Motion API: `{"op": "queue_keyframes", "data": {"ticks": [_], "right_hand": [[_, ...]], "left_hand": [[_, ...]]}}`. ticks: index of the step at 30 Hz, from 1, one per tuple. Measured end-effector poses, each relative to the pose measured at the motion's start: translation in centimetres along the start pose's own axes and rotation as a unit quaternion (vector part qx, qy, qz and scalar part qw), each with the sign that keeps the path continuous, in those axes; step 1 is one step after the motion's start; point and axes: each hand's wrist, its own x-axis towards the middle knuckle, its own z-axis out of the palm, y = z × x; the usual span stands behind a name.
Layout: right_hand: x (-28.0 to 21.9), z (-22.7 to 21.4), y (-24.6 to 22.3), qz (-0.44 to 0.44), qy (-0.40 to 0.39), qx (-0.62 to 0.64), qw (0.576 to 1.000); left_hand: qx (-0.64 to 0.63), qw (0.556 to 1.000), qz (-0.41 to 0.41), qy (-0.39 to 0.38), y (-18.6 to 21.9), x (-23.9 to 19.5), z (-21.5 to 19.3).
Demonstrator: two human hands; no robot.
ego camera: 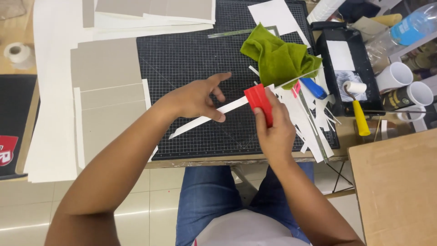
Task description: Assembling cardboard components by applying glue with a roller and folding/smoothing them together on a cutting mat.
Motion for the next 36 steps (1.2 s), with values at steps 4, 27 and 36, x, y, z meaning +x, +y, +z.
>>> {"op": "queue_keyframes", "data": {"ticks": [4, 27, 36], "right_hand": [[-1.1, 1.4, -3.5, 0.003, -0.064, 0.039, 0.997], [-1.6, 5.7, -10.3, -0.090, -0.146, 0.083, 0.982], [-2.5, 0.2, 0.9, 0.016, 0.057, 0.102, 0.993]], "left_hand": [[-0.040, 0.999, 0.013, -0.017, -1.3, 0.5, 0.5], [-0.058, 0.944, 0.087, 0.312, -8.6, -7.8, 7.0], [-0.111, 0.924, 0.130, 0.343, -8.3, -9.2, 7.1]]}}
